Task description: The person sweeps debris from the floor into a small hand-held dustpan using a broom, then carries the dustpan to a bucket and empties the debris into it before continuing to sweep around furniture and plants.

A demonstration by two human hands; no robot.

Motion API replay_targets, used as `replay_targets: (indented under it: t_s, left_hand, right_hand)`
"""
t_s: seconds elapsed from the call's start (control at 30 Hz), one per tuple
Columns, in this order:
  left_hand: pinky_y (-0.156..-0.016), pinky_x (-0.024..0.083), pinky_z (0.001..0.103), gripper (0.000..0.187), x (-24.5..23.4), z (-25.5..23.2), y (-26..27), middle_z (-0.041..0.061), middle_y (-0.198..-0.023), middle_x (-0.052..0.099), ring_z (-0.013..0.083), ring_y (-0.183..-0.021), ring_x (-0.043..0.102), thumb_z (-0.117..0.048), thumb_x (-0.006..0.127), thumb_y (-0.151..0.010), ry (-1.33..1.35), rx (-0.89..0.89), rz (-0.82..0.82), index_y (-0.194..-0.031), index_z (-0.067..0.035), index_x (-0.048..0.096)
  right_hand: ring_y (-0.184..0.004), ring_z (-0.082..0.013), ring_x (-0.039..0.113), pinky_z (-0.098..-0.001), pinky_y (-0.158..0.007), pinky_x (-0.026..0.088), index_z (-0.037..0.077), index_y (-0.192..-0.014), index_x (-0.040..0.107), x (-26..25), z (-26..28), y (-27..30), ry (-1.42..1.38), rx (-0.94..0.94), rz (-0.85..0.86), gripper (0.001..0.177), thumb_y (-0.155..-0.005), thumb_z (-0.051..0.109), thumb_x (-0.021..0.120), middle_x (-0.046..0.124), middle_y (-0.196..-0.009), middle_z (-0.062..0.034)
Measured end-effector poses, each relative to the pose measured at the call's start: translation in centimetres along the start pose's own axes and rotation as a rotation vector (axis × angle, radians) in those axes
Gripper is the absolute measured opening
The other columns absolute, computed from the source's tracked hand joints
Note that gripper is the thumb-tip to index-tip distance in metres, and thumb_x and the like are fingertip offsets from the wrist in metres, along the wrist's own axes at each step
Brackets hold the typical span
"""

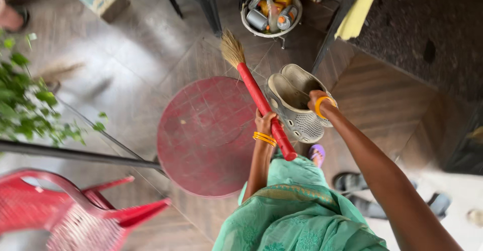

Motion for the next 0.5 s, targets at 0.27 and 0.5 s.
replay_targets:
  t_s: [0.27,0.5]
  left_hand:
    - [-0.041,0.053,0.038,0.064,4.5,6.8,-9.4,0.009,-0.078,0.058,0.0211,-0.047,0.058,-0.001,0.066,-0.078,-0.001,0.222,-0.179,-0.139,-0.003,0.047]
    - [-0.039,0.053,0.042,0.062,5.2,6.6,-13.6,0.014,-0.074,0.059,0.0279,-0.043,0.059,-0.001,0.063,-0.076,0.067,0.113,-0.244,-0.133,-0.006,0.041]
  right_hand:
    - [-0.102,-0.0269,0.075,-0.0383,-0.082,0.06,0.01,-0.102,0.078,1.5,-11.4,-8.0,-0.278,0.016,-0.105,0.021,-0.089,0.021,0.065,0.077,-0.104,-0.0082]
    - [-0.103,-0.0312,0.074,-0.0408,-0.085,0.061,0.007,-0.096,0.078,-0.6,-16.8,-16.3,-0.644,0.08,-0.109,0.021,-0.09,0.021,0.064,0.077,-0.103,-0.015]
Point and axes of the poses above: each hand's wrist, its own y-axis away from the middle knuckle, its own x-axis out of the palm, z = x × y, the point moved 3 cm from there along -y, towards the middle knuckle
